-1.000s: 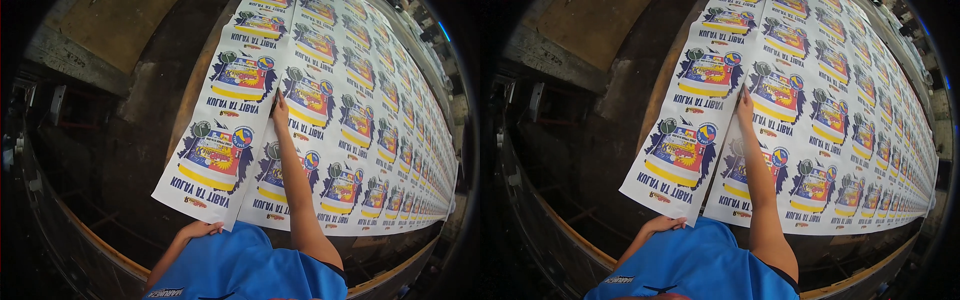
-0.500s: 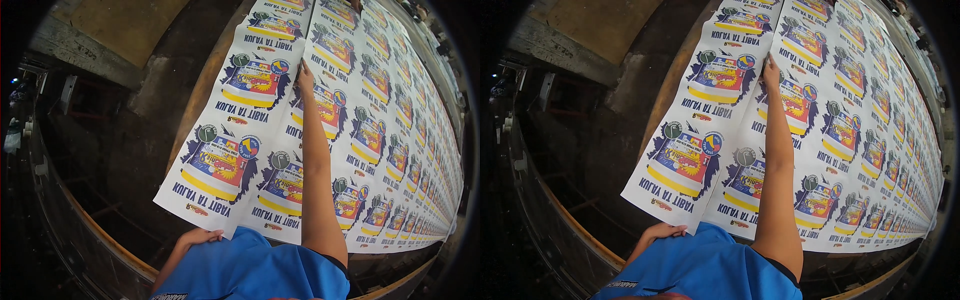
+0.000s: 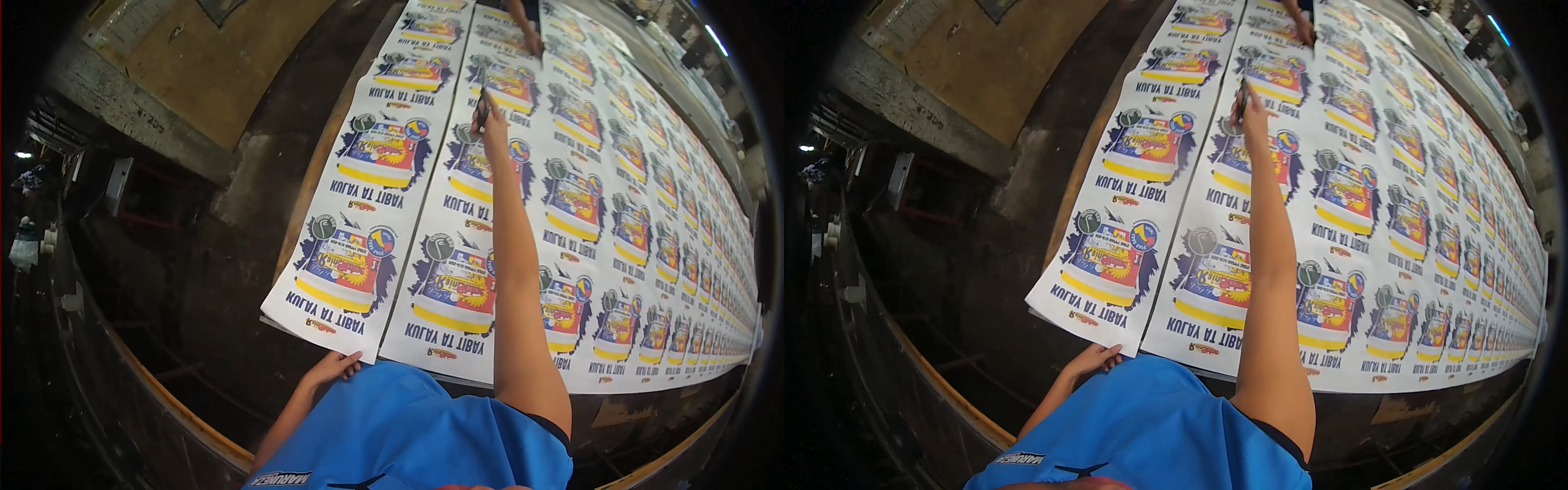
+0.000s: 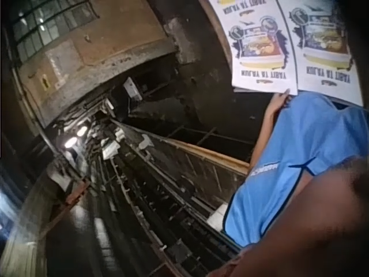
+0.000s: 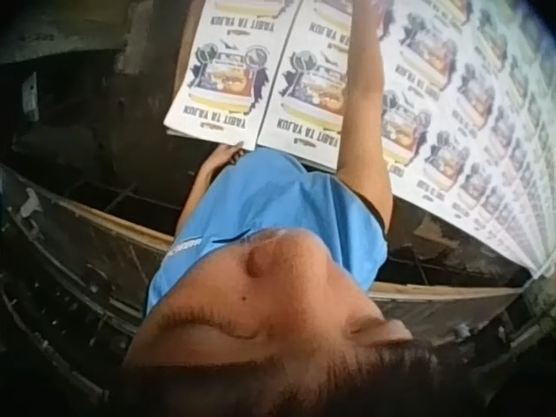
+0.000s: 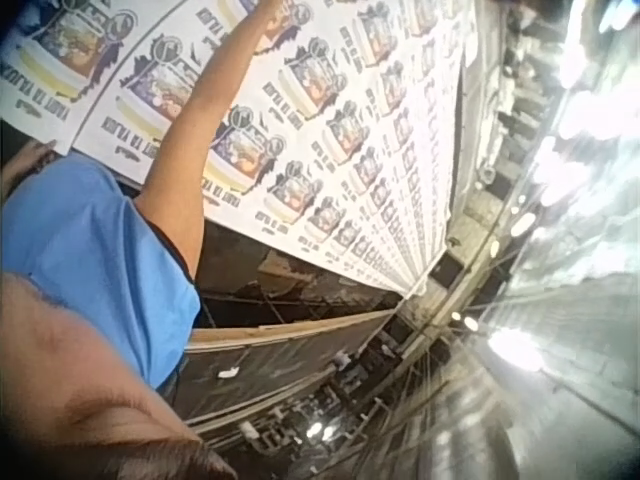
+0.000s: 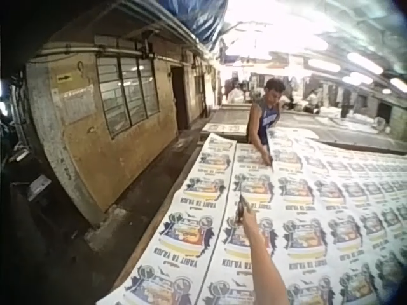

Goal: Cutting out individual posters from a large printed roll using scissors on a long processing table.

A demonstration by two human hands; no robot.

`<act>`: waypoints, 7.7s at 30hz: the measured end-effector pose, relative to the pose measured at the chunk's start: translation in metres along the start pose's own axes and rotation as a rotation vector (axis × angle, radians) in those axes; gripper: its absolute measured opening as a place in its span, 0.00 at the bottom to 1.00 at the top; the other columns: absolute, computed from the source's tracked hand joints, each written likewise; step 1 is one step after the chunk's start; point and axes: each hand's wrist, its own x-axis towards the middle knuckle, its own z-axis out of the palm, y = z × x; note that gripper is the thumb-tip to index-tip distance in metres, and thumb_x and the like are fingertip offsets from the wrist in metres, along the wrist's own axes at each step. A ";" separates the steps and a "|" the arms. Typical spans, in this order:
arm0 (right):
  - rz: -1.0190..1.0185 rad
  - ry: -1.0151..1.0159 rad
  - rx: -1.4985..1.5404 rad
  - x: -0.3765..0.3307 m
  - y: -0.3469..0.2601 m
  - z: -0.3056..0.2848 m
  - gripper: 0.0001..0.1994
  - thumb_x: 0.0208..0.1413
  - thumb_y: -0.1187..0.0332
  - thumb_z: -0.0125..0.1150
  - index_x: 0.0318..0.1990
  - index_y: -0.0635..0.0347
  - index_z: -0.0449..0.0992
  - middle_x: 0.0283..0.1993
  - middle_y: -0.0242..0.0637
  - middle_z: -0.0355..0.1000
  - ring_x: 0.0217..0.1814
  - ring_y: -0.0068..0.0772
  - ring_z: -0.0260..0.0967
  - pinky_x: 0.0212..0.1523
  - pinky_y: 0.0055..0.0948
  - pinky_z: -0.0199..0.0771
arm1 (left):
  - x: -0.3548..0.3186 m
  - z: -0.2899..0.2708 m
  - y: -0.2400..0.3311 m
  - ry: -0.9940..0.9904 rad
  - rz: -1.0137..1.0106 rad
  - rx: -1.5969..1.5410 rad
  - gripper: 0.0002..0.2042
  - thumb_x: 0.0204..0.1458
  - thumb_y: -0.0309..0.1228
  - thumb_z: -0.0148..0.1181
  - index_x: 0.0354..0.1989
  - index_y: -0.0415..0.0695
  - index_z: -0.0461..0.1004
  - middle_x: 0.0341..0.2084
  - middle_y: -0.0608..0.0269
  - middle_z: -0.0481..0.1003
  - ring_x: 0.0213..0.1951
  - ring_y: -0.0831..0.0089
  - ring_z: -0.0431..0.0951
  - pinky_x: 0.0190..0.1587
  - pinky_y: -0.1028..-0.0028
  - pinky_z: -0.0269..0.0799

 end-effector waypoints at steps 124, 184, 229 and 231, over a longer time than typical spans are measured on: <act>0.528 0.097 -0.188 -0.609 -0.135 -0.426 0.28 0.64 0.58 0.58 0.69 0.51 0.60 0.26 0.28 0.70 0.18 0.19 0.67 0.12 0.17 0.59 | 0.087 0.437 -0.027 -0.342 0.173 -0.068 0.26 0.63 0.51 0.52 0.62 0.45 0.68 0.54 0.64 0.75 0.53 0.73 0.74 0.53 0.68 0.70; 0.171 0.123 0.004 -0.173 -0.010 -0.567 0.26 0.64 0.67 0.58 0.69 0.54 0.61 0.30 0.28 0.74 0.24 0.17 0.69 0.21 0.20 0.66 | 0.054 0.559 0.059 -0.273 -0.037 -0.169 0.15 0.61 0.42 0.58 0.31 0.44 0.80 0.18 0.75 0.68 0.20 0.86 0.61 0.23 0.83 0.55; 0.355 0.011 -0.036 -0.340 -0.157 -0.646 0.15 0.68 0.55 0.49 0.50 0.55 0.69 0.23 0.27 0.67 0.18 0.18 0.63 0.16 0.17 0.54 | 0.109 0.625 -0.031 0.124 0.003 -0.200 0.21 0.60 0.50 0.57 0.37 0.42 0.80 0.24 0.68 0.75 0.25 0.81 0.72 0.28 0.79 0.69; 0.436 -0.024 -0.035 -0.398 -0.173 -0.670 0.17 0.67 0.53 0.50 0.54 0.53 0.67 0.25 0.28 0.68 0.21 0.21 0.66 0.20 0.19 0.59 | 0.113 0.630 -0.042 0.029 0.038 -0.153 0.23 0.60 0.53 0.56 0.40 0.42 0.79 0.27 0.67 0.76 0.27 0.79 0.74 0.30 0.78 0.71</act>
